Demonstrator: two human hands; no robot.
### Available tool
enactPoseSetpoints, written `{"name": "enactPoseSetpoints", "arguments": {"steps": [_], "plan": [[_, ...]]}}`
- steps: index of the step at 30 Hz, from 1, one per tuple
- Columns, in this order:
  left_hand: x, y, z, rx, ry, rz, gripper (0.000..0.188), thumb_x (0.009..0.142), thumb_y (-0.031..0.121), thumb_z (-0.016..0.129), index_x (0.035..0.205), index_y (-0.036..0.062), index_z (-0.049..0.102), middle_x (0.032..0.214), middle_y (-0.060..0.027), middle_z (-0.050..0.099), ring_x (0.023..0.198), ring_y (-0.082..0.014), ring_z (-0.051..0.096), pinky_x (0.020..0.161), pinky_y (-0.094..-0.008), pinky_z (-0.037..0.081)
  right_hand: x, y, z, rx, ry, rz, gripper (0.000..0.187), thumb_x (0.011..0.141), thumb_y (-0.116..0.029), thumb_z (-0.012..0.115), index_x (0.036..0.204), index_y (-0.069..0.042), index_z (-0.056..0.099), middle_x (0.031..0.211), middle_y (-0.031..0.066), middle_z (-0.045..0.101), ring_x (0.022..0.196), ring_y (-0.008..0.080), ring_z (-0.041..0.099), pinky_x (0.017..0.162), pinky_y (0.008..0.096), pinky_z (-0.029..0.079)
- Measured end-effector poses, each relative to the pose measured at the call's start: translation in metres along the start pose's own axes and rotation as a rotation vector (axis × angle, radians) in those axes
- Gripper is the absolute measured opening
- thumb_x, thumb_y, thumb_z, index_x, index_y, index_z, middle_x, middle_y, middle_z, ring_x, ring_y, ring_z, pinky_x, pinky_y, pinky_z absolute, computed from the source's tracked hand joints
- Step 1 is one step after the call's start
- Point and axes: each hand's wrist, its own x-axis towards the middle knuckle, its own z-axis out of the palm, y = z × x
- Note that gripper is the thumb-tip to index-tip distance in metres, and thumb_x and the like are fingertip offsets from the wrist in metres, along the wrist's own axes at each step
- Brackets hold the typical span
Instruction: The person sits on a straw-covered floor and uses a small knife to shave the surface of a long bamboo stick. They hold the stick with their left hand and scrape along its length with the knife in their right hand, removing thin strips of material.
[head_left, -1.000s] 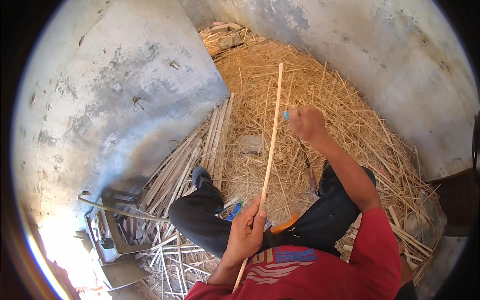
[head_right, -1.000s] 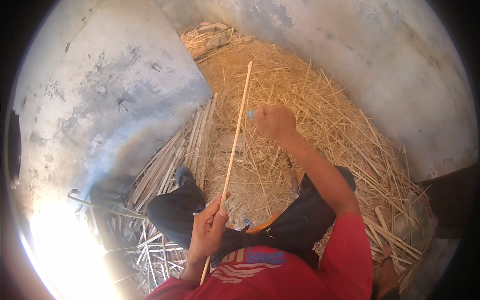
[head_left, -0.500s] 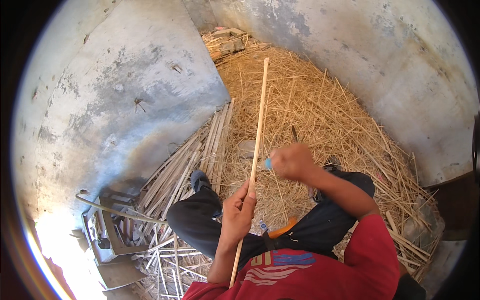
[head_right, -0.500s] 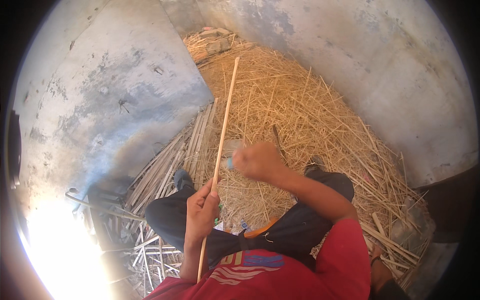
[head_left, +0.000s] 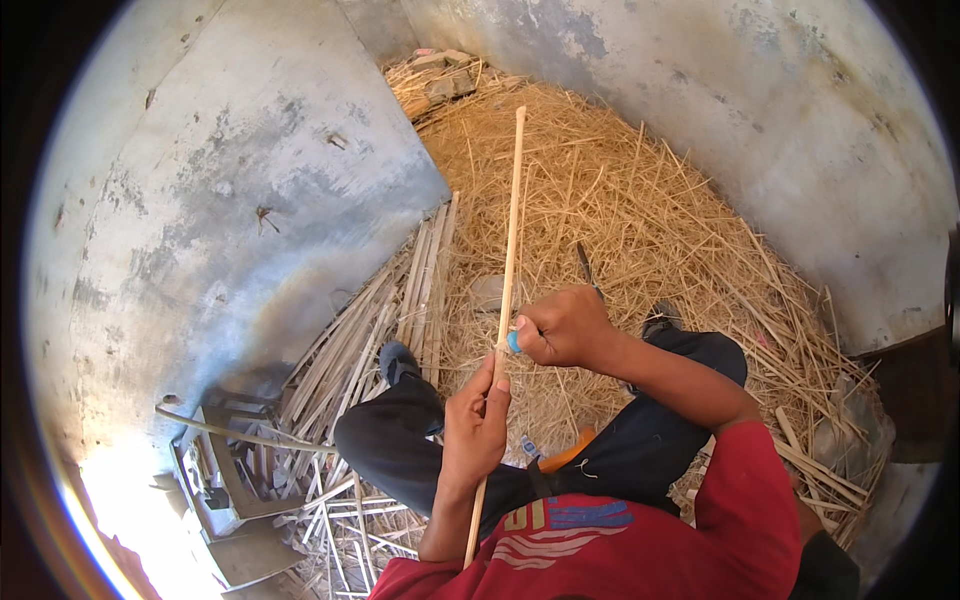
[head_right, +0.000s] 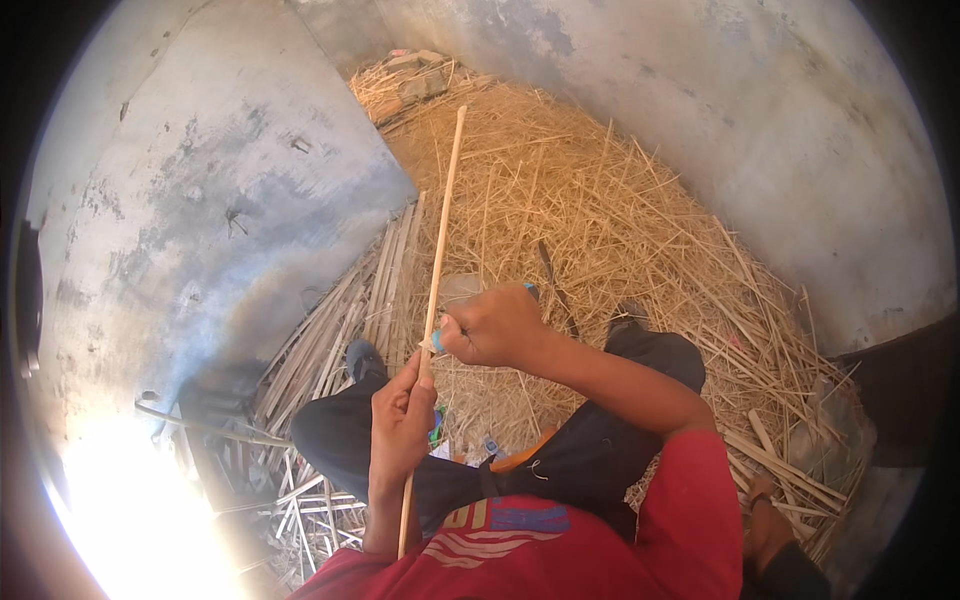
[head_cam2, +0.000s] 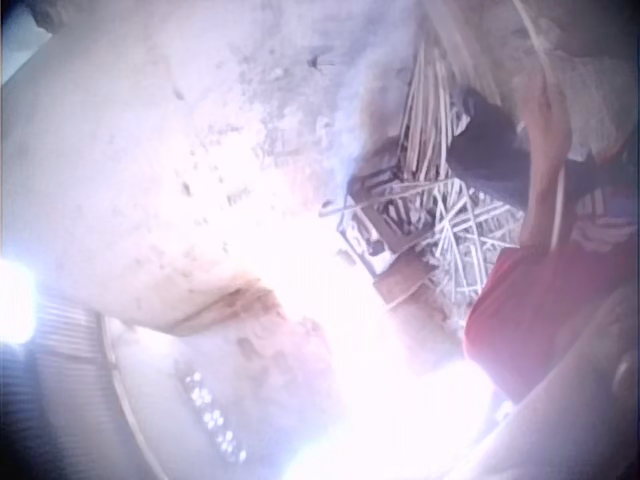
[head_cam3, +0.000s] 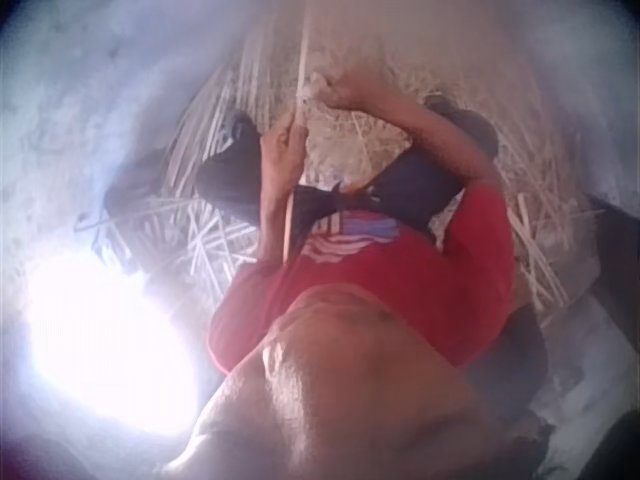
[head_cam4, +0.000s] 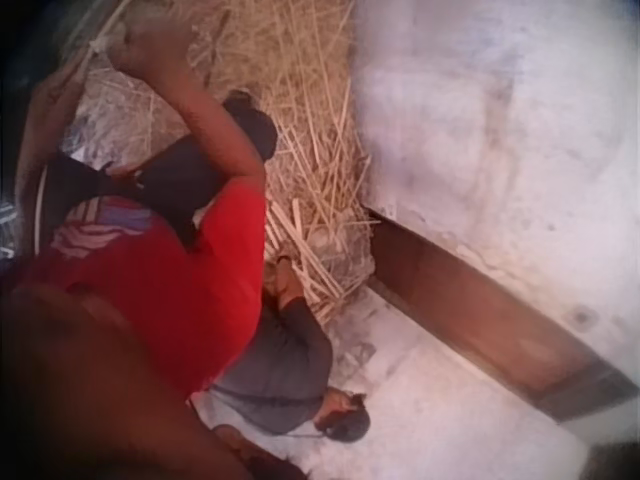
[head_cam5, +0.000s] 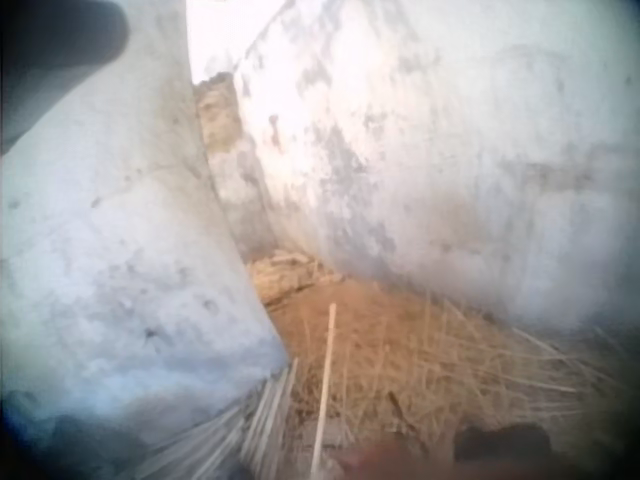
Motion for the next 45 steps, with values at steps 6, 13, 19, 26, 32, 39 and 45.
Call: {"name": "enactPoseSetpoints", "arguments": {"steps": [6, 13, 19, 26, 32, 39, 45], "plan": [[0.001, 0.007, 0.002, 0.056, -0.007, -0.001, 0.042, 0.099, 0.009, 0.050, 0.137, -0.0066, 0.044, 0.078, 0.0066, 0.045, 0.066, -0.0008, 0.036, 0.056, -0.0172, 0.030, 0.007, 0.017, 0.002, -0.125, 0.083, 0.054, 0.033, 0.083, -0.029, 0.051, 0.055, -0.011, 0.056, 0.046, 0.0089, 0.051, 0.040, 0.0270, 0.052, 0.041, 0.0394, 0.042], [-0.004, 0.003, -0.002, 0.068, 0.005, -0.014, 0.041, 0.099, 0.008, 0.050, 0.137, -0.0063, 0.045, 0.074, 0.0068, 0.044, 0.064, -0.0009, 0.035, 0.054, -0.0179, 0.029, 0.001, 0.009, 0.007, -0.045, -0.052, 0.092, 0.039, 0.087, -0.032, 0.048, 0.056, -0.012, 0.062, 0.046, 0.0079, 0.053, 0.039, 0.0263, 0.052, 0.040, 0.0379, 0.042], [-0.024, 0.003, 0.005, 0.058, -0.052, -0.009, 0.042, 0.099, 0.009, 0.049, 0.137, -0.0077, 0.044, 0.074, 0.0051, 0.045, 0.066, -0.0018, 0.038, 0.055, -0.0181, 0.031, 0.031, 0.071, -0.009, -0.096, 0.082, 0.370, 0.044, 0.087, -0.034, 0.044, 0.056, -0.009, 0.063, 0.042, 0.0095, 0.048, 0.036, 0.0261, 0.048, 0.040, 0.0394, 0.040], [-0.045, 0.003, 0.012, 0.097, -0.110, 0.007, 0.042, 0.098, 0.009, 0.050, 0.137, -0.0067, 0.044, 0.080, 0.0032, 0.048, 0.070, -0.0020, 0.040, 0.060, -0.0171, 0.035, 0.041, 0.135, -0.026, -0.201, 0.124, 0.455, 0.050, 0.090, -0.035, 0.042, 0.053, -0.006, 0.059, 0.041, 0.0098, 0.045, 0.033, 0.0241, 0.041, 0.037, 0.0391, 0.035], [-0.067, -0.009, -0.001, 0.235, -0.134, 0.023, 0.041, 0.096, 0.004, 0.052, 0.132, -0.0134, 0.044, 0.081, -0.0018, 0.055, 0.070, -0.0042, 0.046, 0.059, -0.0194, 0.040, 0.038, 0.153, -0.030, -0.273, 0.178, 0.431, 0.052, 0.089, -0.035, 0.040, 0.052, -0.003, 0.056, 0.039, 0.0092, 0.037, 0.033, 0.0236, 0.037, 0.037, 0.0411, 0.032], [-0.085, -0.010, -0.007, 0.222, -0.173, 0.001, 0.039, 0.095, 0.004, 0.054, 0.129, -0.0139, 0.047, 0.075, -0.0027, 0.054, 0.065, -0.0057, 0.048, 0.057, -0.0211, 0.041, 0.042, 0.180, -0.047, -0.393, 0.234, 0.298, 0.048, 0.087, -0.036, 0.041, 0.054, -0.006, 0.056, 0.041, 0.0085, 0.041, 0.035, 0.0228, 0.040, 0.038, 0.0403, 0.034], [-0.085, -0.005, -0.007, 0.222, -0.195, -0.048, 0.038, 0.095, 0.005, 0.053, 0.130, -0.0082, 0.050, 0.072, -0.0029, 0.053, 0.063, -0.0063, 0.049, 0.056, -0.0224, 0.042, 0.038, 0.239, -0.041, -0.570, 0.008, 0.694, 0.053, 0.093, -0.041, 0.037, 0.066, -0.001, 0.060, 0.057, 0.0152, 0.054, 0.050, 0.0254, 0.053, 0.050, 0.0431, 0.042]]}}
